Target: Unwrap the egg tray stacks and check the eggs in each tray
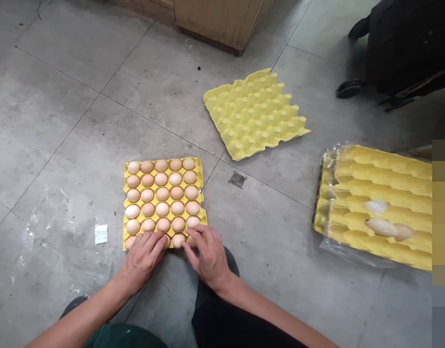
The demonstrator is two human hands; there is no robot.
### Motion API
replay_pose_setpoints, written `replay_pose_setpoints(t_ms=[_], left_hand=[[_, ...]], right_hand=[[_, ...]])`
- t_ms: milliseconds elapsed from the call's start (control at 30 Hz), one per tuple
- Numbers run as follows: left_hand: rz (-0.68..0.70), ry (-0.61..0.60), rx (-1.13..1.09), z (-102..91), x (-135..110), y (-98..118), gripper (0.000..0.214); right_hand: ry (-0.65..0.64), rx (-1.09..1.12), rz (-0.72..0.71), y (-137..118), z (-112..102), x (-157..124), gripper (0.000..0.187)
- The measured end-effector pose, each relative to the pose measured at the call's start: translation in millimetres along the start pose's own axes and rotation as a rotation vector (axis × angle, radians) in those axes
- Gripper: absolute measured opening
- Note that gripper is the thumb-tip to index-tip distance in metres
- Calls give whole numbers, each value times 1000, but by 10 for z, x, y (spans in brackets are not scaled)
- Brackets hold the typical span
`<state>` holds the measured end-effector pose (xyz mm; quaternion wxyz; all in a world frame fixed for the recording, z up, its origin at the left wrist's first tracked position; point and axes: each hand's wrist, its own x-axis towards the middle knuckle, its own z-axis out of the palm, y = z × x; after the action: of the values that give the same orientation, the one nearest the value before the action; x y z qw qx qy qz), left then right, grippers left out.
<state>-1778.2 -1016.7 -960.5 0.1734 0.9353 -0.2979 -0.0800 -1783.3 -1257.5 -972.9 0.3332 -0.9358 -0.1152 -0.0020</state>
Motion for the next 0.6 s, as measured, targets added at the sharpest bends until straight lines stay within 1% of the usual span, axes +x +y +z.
replay_pose_setpoints(t_ms=[67, 167, 233, 267, 333, 400, 467, 533, 600], left_hand=[[-40, 38, -120, -27, -17, 14, 30], [-198, 118, -365, -152, -34, 40, 40], [-318, 122, -500, -256, -21, 48, 50], [-367, 108, -558, -300, -10, 48, 52], [-430, 87, -675, -358, 10, 43, 48], [-471, 101, -805, -376, 15, 38, 41], [-491, 130, -908, -374, 5, 37, 39], [-480, 147, -917, -374, -9, 35, 40], [-458, 134, -838, -381, -16, 25, 41]], right_hand=[[13, -58, 74, 61, -30, 56, 36], [-71, -181, 115, 132, -54, 148, 38], [-94, -201, 126, 147, -57, 190, 34], [-90, -196, 133, 145, -57, 204, 33], [-74, -181, 139, 126, -55, 218, 28], [-53, -171, 136, 102, -55, 222, 25], [-30, -154, 132, 89, -58, 217, 24], [-13, -120, 151, 93, -64, 205, 27], [-3, -77, 185, 105, -75, 191, 33]])
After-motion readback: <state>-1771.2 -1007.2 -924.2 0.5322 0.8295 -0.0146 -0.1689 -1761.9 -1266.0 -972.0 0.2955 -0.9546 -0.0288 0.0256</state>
